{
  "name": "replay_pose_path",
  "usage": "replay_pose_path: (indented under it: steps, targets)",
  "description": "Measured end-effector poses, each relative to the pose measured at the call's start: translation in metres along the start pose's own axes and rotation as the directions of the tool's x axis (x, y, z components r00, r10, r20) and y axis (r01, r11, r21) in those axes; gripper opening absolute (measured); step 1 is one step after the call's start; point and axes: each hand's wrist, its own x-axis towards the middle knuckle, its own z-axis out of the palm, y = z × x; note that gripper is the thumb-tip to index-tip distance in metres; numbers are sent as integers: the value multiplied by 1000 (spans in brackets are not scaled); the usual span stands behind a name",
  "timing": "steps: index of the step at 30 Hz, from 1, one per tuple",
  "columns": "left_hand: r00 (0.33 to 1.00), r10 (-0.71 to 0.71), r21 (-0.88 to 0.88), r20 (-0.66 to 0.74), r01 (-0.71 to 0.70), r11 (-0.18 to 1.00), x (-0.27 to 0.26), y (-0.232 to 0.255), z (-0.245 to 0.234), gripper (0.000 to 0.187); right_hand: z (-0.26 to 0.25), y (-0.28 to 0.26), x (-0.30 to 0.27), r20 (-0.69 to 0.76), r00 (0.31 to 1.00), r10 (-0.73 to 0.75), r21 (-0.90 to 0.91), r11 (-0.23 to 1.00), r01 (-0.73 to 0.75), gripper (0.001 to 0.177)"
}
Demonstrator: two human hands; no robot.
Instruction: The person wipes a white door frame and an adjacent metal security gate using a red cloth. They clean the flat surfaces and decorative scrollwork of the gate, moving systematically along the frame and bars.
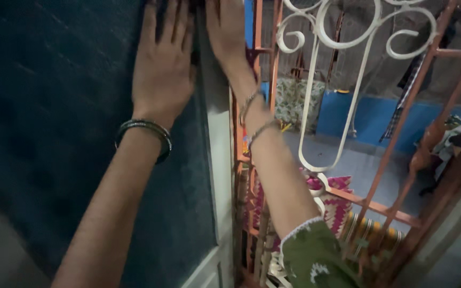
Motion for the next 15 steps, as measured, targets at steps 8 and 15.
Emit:
replay_pose_path:
  steps: [8,15]
  targets:
    - [1000,-21,15,-11,21,1000,0,-1,-3,67,-81,-119,-107,125,992,-32,86,996,21,50]
    - [998,-12,-17,62,13,1000,4,6,-3,67,1,25,5,25,998,-61,-148,987,64,46]
